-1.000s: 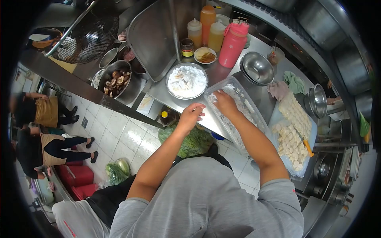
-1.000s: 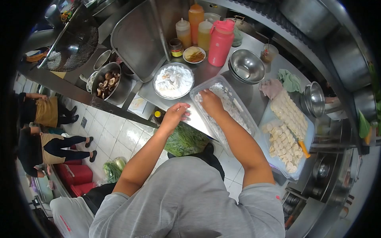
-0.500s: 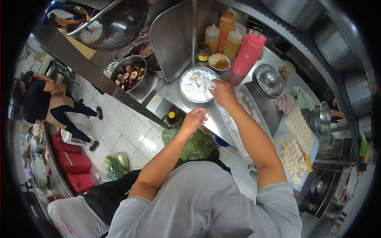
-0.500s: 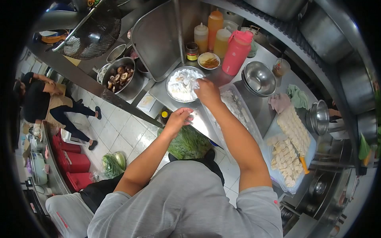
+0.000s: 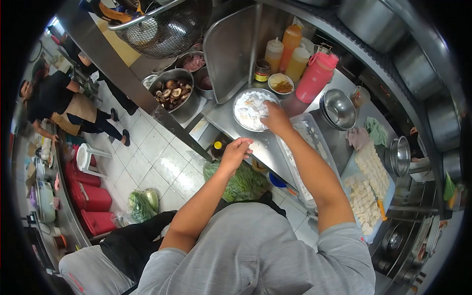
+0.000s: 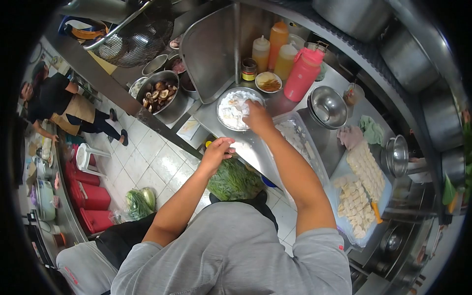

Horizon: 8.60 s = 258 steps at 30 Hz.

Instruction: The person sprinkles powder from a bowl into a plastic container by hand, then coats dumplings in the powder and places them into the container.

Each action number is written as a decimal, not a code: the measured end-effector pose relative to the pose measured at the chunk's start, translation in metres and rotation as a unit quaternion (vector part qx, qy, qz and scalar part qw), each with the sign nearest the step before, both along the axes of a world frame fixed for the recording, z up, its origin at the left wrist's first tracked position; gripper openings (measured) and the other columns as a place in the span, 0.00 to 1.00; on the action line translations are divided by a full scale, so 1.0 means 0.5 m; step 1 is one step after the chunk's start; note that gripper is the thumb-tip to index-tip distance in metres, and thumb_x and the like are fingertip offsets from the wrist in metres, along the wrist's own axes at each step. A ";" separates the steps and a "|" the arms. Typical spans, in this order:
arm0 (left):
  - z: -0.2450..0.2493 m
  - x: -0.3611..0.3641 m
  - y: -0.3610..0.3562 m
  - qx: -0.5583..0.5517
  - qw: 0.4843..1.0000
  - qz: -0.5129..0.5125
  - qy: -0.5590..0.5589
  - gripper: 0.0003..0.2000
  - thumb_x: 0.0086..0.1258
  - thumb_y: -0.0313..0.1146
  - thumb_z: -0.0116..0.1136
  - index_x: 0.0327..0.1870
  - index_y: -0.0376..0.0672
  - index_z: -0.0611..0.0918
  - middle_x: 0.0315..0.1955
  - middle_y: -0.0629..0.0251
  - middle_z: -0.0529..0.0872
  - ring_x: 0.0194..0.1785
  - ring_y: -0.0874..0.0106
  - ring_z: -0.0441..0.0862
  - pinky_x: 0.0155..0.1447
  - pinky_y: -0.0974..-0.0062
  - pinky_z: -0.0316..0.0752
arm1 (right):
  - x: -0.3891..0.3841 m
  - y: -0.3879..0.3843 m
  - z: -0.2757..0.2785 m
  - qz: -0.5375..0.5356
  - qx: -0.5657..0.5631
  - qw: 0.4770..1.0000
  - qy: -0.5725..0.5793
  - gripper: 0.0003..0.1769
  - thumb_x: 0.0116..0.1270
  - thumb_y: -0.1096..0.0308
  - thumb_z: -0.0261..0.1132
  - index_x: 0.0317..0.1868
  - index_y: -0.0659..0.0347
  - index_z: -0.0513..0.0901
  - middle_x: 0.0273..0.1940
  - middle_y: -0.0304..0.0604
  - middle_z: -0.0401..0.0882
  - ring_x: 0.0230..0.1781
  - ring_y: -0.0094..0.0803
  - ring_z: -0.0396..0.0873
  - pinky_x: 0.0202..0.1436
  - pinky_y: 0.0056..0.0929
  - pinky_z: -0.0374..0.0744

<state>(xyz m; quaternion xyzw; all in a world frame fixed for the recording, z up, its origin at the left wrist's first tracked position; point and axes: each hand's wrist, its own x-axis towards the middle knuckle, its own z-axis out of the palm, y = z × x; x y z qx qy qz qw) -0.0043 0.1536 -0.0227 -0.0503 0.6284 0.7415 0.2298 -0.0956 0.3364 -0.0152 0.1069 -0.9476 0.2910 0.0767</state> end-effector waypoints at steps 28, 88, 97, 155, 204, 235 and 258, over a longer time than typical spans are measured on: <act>-0.021 0.007 0.026 0.013 0.999 -0.032 -0.027 0.11 0.66 0.36 0.49 0.43 0.41 0.78 0.37 0.72 0.78 0.37 0.80 0.76 0.40 0.83 0.68 | 0.134 0.127 -0.078 -0.187 -0.057 0.979 -0.057 0.25 0.50 0.68 0.66 0.50 0.63 0.75 0.49 0.58 0.73 0.49 0.51 0.73 0.54 0.40 0.71; -0.034 0.055 -0.025 0.011 0.999 -0.020 -0.025 0.11 0.69 0.37 0.48 0.43 0.42 0.78 0.40 0.72 0.79 0.39 0.80 0.76 0.42 0.80 0.69 | 0.005 -0.052 0.062 0.000 0.158 0.987 -0.026 0.16 0.53 0.65 0.62 0.43 0.60 0.78 0.45 0.51 0.76 0.48 0.45 0.74 0.49 0.41 0.76; -0.027 0.061 -0.042 0.003 1.000 -0.003 -0.019 0.10 0.69 0.38 0.48 0.43 0.43 0.77 0.39 0.72 0.79 0.40 0.79 0.76 0.43 0.79 0.69 | -0.043 -0.008 0.064 -0.004 0.070 0.985 -0.160 0.30 0.49 0.64 0.63 0.56 0.60 0.72 0.49 0.55 0.75 0.50 0.42 0.75 0.52 0.36 0.74; -0.095 0.053 -0.072 0.015 0.999 0.041 0.023 0.13 0.65 0.41 0.50 0.42 0.43 0.78 0.35 0.71 0.78 0.32 0.78 0.76 0.30 0.81 0.68 | -0.172 -0.008 -0.028 0.129 0.093 0.984 0.083 0.29 0.47 0.76 0.63 0.54 0.68 0.70 0.48 0.59 0.74 0.50 0.51 0.72 0.54 0.37 0.70; -0.032 0.064 0.013 -0.002 0.996 -0.069 -0.060 0.11 0.68 0.37 0.48 0.45 0.42 0.77 0.42 0.71 0.79 0.39 0.78 0.76 0.43 0.79 0.70 | 0.220 0.130 -0.053 -0.124 0.075 0.987 -0.074 0.27 0.50 0.64 0.66 0.52 0.61 0.72 0.51 0.55 0.71 0.52 0.48 0.72 0.52 0.39 0.73; -0.007 0.049 0.133 -0.021 0.987 -0.161 -0.012 0.12 0.67 0.37 0.47 0.46 0.42 0.78 0.38 0.72 0.79 0.40 0.80 0.76 0.44 0.81 0.70 | 0.228 0.115 -0.090 -0.089 0.030 0.996 0.004 0.24 0.48 0.72 0.67 0.47 0.53 0.73 0.55 0.54 0.67 0.43 0.50 0.76 0.43 0.39 0.77; -0.015 0.079 0.019 -0.004 0.998 -0.067 -0.022 0.12 0.69 0.37 0.47 0.45 0.41 0.77 0.38 0.72 0.78 0.39 0.81 0.75 0.43 0.82 0.69 | -0.014 -0.101 0.054 0.081 0.142 0.985 -0.048 0.21 0.52 0.65 0.62 0.48 0.58 0.75 0.48 0.49 0.73 0.48 0.43 0.75 0.48 0.40 0.75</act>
